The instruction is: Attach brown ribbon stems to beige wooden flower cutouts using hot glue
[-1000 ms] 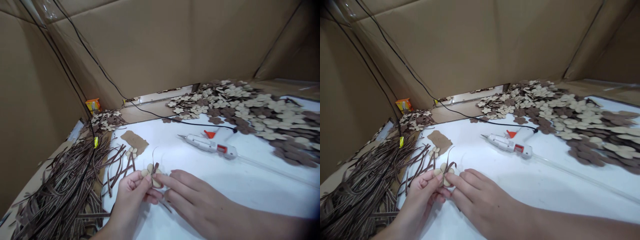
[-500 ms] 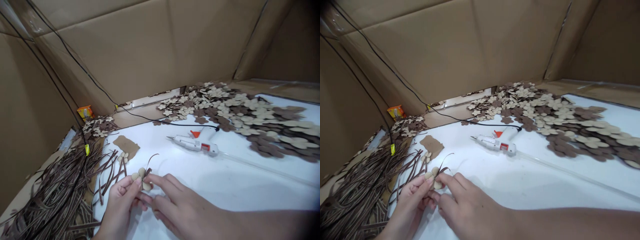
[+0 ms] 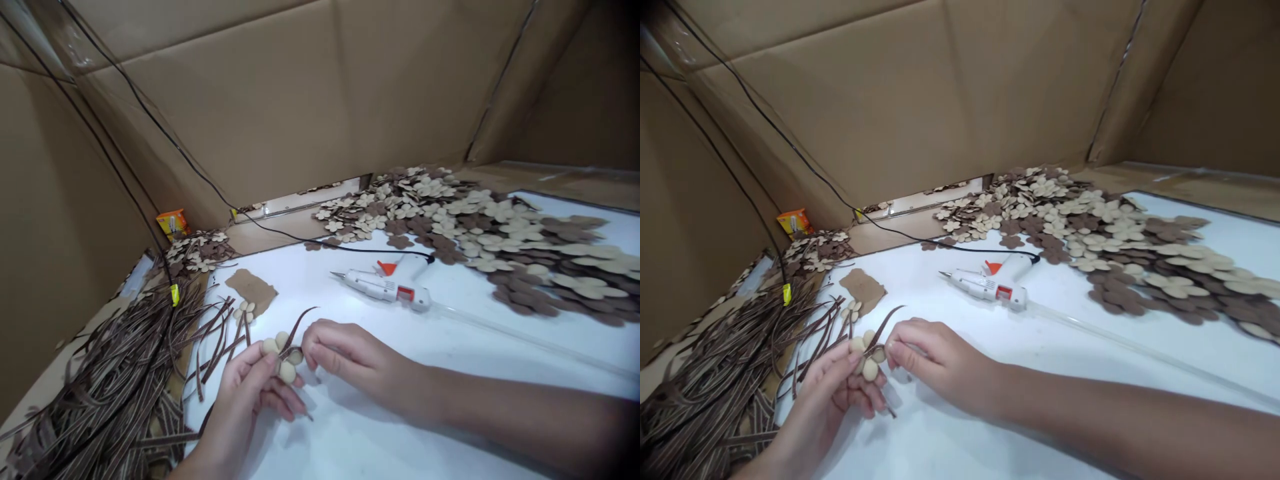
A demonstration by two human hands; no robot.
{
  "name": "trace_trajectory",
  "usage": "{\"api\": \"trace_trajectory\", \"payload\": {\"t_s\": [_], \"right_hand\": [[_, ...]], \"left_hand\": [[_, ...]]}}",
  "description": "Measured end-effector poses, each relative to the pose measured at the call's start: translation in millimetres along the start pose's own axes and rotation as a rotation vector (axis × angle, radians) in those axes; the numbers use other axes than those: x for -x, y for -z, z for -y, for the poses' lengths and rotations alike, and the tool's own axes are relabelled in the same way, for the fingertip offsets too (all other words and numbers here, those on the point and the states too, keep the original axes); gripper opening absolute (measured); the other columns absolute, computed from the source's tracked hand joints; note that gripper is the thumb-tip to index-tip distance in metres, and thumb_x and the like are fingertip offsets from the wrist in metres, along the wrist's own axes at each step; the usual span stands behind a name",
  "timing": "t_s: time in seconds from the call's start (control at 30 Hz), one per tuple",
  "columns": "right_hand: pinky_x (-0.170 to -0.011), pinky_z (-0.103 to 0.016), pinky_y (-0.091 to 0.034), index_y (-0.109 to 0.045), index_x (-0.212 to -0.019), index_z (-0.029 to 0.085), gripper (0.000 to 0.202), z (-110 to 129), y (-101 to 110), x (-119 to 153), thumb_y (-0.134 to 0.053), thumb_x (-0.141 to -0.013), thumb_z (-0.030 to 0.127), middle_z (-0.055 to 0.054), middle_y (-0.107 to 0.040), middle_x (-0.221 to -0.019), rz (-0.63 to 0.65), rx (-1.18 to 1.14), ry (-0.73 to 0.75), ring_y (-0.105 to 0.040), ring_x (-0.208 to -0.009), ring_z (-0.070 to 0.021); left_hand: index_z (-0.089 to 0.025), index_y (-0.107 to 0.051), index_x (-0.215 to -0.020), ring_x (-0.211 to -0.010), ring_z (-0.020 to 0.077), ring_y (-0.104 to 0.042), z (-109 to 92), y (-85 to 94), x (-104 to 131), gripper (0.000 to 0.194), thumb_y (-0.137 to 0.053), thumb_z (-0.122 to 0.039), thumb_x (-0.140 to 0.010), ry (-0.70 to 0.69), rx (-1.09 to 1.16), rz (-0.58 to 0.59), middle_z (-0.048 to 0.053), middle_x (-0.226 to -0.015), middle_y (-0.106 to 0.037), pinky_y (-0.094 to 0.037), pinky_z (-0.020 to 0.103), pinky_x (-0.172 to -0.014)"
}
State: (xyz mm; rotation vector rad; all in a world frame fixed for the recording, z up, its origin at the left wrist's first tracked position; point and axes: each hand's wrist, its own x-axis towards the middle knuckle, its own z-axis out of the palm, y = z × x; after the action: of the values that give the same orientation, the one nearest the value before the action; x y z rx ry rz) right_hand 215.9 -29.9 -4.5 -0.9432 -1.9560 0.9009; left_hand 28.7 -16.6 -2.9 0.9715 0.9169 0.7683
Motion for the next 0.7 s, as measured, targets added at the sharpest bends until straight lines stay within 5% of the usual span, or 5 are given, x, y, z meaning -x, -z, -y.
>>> {"api": "trace_trajectory", "payload": {"t_s": [0.23, 0.7], "right_hand": [[-0.067, -0.022, -0.042, -0.056, -0.079, 0.017, 0.038, 1.6, -5.1, 4.8, -0.03, -0.096, 0.039, -0.001, -0.056, -0.073, -0.064, 0.076, 0.143, -0.052, -0.073, -0.0113], [-0.058, -0.025, -0.037, -0.054, -0.071, 0.019, 0.043, -6.5, 2.1, -3.8, -0.033, -0.093, 0.05, -0.002, -0.05, -0.069, -0.134, 0.091, -0.039, -0.048, -0.062, -0.0129]], "left_hand": [[-0.011, -0.058, -0.067, -0.047, 0.009, -0.059, -0.8, -2.6, 0.9, 0.026, -0.07, -0.033, -0.073, -0.029, -0.023, 0.014, 0.003, -0.062, -0.064, -0.041, 0.015, -0.043], [-0.01, -0.058, -0.073, -0.048, 0.0092, -0.062, 7.2, 4.0, -2.5, 0.027, -0.061, -0.036, -0.081, -0.032, 0.045, 0.13, 0.005, -0.065, -0.066, -0.043, 0.014, -0.044]]}}
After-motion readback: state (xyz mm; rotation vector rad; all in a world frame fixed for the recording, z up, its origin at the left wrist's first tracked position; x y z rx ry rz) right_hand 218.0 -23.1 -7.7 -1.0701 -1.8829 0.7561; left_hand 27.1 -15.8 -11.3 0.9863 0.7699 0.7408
